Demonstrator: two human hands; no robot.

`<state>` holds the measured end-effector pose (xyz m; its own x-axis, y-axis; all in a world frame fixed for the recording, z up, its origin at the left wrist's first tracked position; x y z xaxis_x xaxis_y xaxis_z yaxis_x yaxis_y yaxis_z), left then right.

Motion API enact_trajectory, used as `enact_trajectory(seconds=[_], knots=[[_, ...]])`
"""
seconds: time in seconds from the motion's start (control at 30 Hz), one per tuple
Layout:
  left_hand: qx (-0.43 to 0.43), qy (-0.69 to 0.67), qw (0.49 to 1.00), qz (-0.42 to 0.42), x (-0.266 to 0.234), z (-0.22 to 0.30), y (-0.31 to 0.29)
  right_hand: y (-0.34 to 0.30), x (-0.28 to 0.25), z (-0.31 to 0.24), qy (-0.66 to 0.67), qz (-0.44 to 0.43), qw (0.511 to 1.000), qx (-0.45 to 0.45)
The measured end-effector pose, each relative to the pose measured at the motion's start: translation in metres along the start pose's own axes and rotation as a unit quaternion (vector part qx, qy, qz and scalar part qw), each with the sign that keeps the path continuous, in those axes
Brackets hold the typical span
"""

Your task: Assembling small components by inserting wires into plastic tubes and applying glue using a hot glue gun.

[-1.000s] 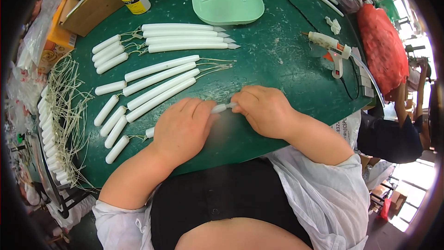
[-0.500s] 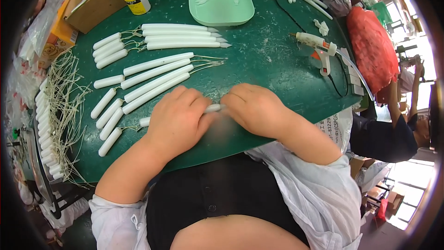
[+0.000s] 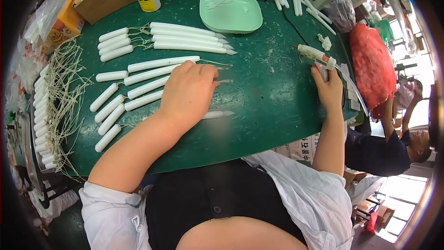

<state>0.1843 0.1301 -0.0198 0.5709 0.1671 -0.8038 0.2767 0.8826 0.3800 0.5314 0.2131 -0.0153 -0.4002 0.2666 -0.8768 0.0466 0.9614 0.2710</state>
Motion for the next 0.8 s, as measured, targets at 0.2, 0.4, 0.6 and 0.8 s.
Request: enact_trajectory(seconds=[0.2,0.4,0.6,0.8], knots=[[0.033,-0.023,0.997,0.069,-0.004,0.001,-0.008,-0.036,0.016,-0.064,0.205,-0.091,0.974,-0.014],[-0.008,-0.109,0.993,0.054,-0.015,0.000,-0.005,-0.094,0.037,-0.122,0.308,-0.195,0.923,-0.122],[-0.110,-0.260,0.958,0.044,-0.013,-0.009,-0.007,-0.102,0.049,-0.114,0.342,-0.164,0.920,-0.098],[-0.114,-0.209,0.971,0.012,-0.012,-0.012,-0.005,-0.103,0.053,-0.114,0.331,-0.165,0.926,-0.083]])
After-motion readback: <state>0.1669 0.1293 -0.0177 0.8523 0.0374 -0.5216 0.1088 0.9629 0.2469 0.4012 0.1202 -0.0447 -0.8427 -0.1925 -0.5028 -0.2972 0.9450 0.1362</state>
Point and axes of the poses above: each hand's wrist, its own y-axis towards the middle knuckle, its own x-axis out of the palm, z = x × y, the point moved 7 cm from there along y, towards the middle knuckle, and after that the axes turned 8 degrees about -y, right-handed, at the moved point
